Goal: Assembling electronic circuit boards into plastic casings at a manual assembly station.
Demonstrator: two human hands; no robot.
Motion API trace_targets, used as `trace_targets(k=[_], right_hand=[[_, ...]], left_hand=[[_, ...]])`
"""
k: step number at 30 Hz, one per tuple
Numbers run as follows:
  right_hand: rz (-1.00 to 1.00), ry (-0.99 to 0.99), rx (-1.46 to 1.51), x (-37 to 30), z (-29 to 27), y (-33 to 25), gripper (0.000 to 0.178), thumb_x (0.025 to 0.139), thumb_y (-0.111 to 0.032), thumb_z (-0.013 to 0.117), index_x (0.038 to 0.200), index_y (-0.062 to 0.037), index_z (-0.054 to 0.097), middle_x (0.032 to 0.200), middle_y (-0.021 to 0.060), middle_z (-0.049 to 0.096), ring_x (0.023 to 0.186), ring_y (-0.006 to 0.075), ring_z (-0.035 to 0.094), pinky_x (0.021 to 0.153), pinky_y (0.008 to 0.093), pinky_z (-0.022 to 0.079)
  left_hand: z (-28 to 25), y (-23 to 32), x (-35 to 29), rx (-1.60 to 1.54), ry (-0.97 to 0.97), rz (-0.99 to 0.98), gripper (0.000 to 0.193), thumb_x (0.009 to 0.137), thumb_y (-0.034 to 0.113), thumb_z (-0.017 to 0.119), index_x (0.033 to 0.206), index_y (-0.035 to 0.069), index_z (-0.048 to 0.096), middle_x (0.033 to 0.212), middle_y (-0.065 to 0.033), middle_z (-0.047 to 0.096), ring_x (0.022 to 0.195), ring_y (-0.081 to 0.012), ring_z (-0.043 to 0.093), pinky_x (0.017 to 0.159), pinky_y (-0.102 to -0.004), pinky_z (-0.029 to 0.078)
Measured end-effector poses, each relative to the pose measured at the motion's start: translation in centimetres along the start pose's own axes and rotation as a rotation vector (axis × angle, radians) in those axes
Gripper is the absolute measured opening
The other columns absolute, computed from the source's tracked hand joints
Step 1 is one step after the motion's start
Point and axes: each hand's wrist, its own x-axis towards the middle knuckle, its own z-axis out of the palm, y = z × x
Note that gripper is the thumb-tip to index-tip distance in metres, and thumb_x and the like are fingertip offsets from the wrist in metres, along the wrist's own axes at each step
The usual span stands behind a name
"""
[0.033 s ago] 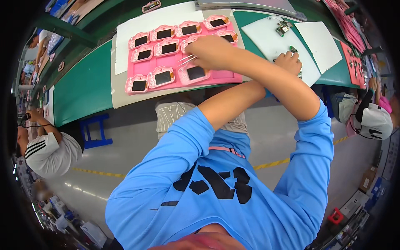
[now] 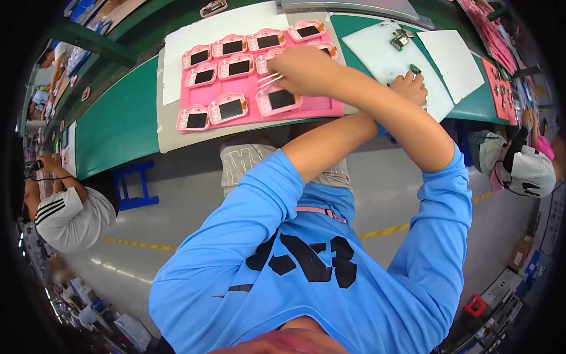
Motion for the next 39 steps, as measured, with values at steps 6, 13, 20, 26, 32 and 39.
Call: trace_targets(k=[6, 13, 20, 26, 32, 39], right_hand=[[0.152, 0.028, 0.004, -4.2, -1.9, 2.6, 0.017, 0.089, -0.019, 0.075, 0.103, -0.0071, 0.076, 0.09, 0.0126, 0.077, 0.078, 0.0338, 0.072, 0.073, 0.0428, 0.058], [0.186, 0.596, 0.496, -12.4, -8.1, 4.7, 0.023, 0.099, -0.018, 0.075, 0.114, -0.0018, 0.079, 0.079, 0.0014, 0.065, 0.069, 0.0102, 0.049, 0.064, 0.0249, 0.042], [0.811, 0.743, 0.61, -27.1, -3.1, 12.5, 0.031, 0.101, -0.024, 0.074, 0.121, -0.0016, 0.08, 0.076, -0.0002, 0.064, 0.071, 0.0089, 0.054, 0.064, 0.0236, 0.042], [0.89, 0.792, 0.774, -25.9, 0.3, 13.4, 0.029, 0.1, -0.019, 0.073, 0.124, -0.0032, 0.08, 0.074, -0.0014, 0.059, 0.071, 0.0072, 0.05, 0.064, 0.0198, 0.036], [0.68, 0.849, 0.774, -22.3, 1.6, 14.2, 0.032, 0.094, -0.014, 0.08, 0.124, -0.0024, 0.079, 0.072, -0.002, 0.057, 0.069, 0.0065, 0.047, 0.064, 0.0193, 0.034], [0.505, 0.769, 0.836, -22.1, 0.3, 15.2, 0.036, 0.088, -0.011, 0.087, 0.122, 0.0004, 0.078, 0.07, -0.0044, 0.052, 0.065, 0.0055, 0.039, 0.062, 0.021, 0.031]], left_hand=[[-2.4, 0.8, 0.9, 0.084, -0.057, 0.107, 0.026, 0.095, 0.024, 0.069, 0.11, 0.004, 0.077, 0.114, -0.0192, 0.066, 0.106, -0.034, 0.055, 0.088, -0.0424, 0.047], [0.7, -1.7, 1.3, -0.551, 0.443, -0.121, 0.027, 0.094, 0.022, 0.072, 0.114, 0.004, 0.076, 0.11, -0.0161, 0.069, 0.105, -0.0326, 0.057, 0.098, -0.043, 0.046], [-2.8, -0.8, 0.3, -0.32, 0.129, 0.101, 0.028, 0.096, 0.013, 0.071, 0.121, 0.004, 0.076, 0.122, -0.0165, 0.074, 0.099, -0.0351, 0.067, 0.089, -0.044, 0.055], [-4.1, -3.1, 1.6, -0.845, 0.146, -0.262, 0.025, 0.103, 0.016, 0.068, 0.123, 0.004, 0.075, 0.121, -0.0118, 0.075, 0.098, -0.0247, 0.069, 0.085, -0.0367, 0.057], [-5.1, -4.2, 2.0, -1.619, 0.212, -0.625, 0.034, 0.111, 0.025, 0.062, 0.133, -0.001, 0.068, 0.119, -0.0103, 0.074, 0.096, -0.0159, 0.067, 0.082, -0.0318, 0.056], [-9.1, -4.6, -0.4, -1.897, 0.168, -0.698, 0.036, 0.115, 0.024, 0.057, 0.136, -0.004, 0.063, 0.118, -0.0118, 0.073, 0.097, -0.0134, 0.066, 0.083, -0.0276, 0.054]])
